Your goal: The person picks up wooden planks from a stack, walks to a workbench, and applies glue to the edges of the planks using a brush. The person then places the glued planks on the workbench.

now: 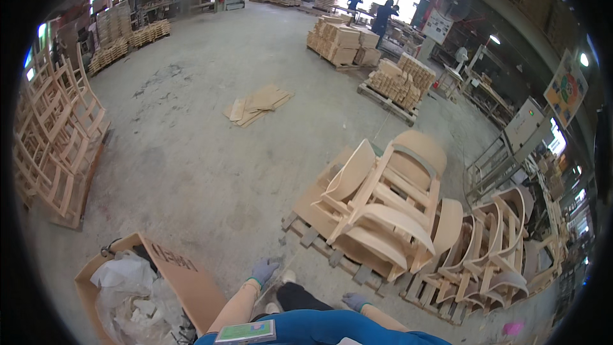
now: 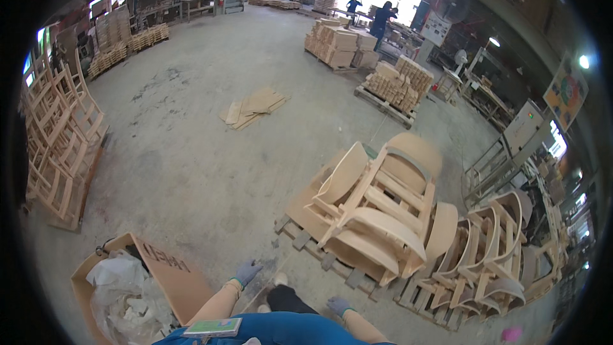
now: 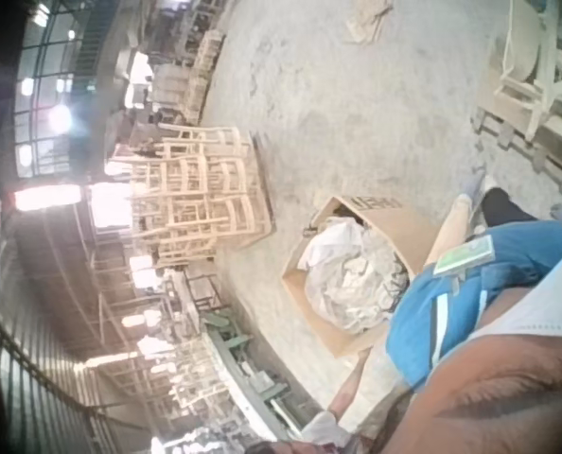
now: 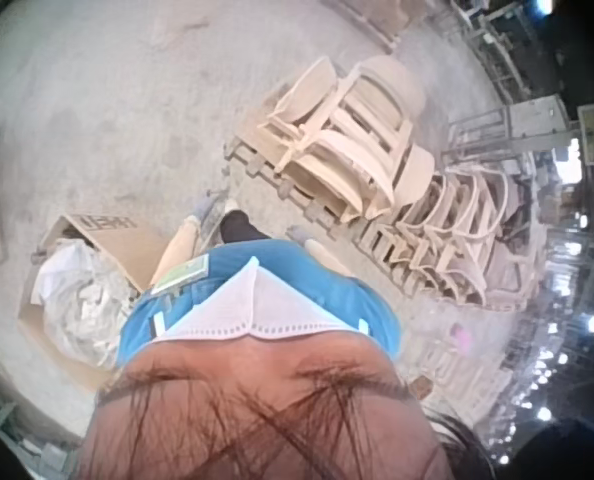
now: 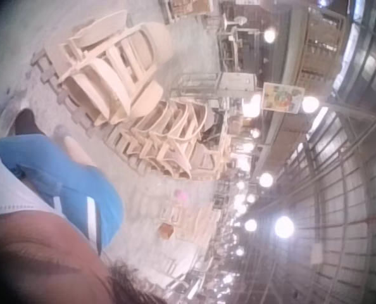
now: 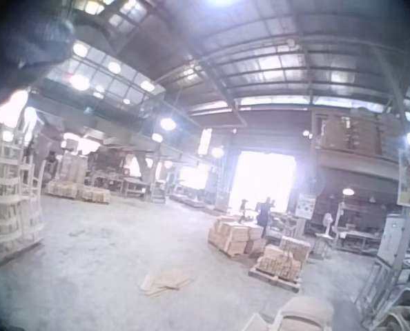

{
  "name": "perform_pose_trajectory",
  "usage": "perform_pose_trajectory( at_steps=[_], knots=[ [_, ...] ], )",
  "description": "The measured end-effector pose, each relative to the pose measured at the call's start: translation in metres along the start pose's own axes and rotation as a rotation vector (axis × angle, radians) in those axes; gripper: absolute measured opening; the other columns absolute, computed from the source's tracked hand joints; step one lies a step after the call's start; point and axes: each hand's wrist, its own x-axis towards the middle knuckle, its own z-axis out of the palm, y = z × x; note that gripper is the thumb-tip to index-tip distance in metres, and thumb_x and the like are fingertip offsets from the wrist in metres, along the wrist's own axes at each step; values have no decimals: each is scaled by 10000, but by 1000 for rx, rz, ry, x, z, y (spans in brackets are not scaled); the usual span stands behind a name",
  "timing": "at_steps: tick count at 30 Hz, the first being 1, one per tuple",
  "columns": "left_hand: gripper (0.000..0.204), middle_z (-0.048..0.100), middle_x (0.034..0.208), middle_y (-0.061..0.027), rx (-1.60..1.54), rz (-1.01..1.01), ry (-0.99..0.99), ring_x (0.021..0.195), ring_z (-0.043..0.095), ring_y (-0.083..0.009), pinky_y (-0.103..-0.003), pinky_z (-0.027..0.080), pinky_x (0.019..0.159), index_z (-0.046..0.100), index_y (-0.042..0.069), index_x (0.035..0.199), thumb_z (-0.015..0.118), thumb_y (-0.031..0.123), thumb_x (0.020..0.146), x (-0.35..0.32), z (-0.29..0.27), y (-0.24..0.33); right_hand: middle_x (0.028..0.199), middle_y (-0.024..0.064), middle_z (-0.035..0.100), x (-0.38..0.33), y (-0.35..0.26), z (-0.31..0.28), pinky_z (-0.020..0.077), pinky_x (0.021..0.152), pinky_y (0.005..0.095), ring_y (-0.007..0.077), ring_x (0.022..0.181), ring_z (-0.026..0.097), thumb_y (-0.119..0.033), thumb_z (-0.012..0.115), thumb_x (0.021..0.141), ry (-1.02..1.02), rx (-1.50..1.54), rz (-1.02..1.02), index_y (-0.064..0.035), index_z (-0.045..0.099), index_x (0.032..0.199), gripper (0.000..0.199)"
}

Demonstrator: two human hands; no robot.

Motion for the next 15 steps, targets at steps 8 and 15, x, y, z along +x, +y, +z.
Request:
perform_pose_trajectory(
  at_steps=[8, 15],
  knots=[
    [552, 518, 1186, -236, 105, -174, 43, 1096, 500, -363, -401, 399, 927, 505, 1, 1187, 566, 351, 765, 43, -75, -27, 956, 160, 617, 171, 41, -83, 471, 747, 408, 318, 868, 592, -275, 418, 854, -245, -192, 48, -79, 616, 982, 307],
    [556, 530, 1146, -264, 157, -424, 261, 1048, 521, -381, -402, 420, 884, 530, -60, 1116, 570, 366, 761, 55, -136, -80, 965, 155, 620, 276, 44, -184, 472, 753, 407, 310, 889, 599, -202, 429, 855, -9, 77, 114, -66, 624, 962, 261]
  ],
)
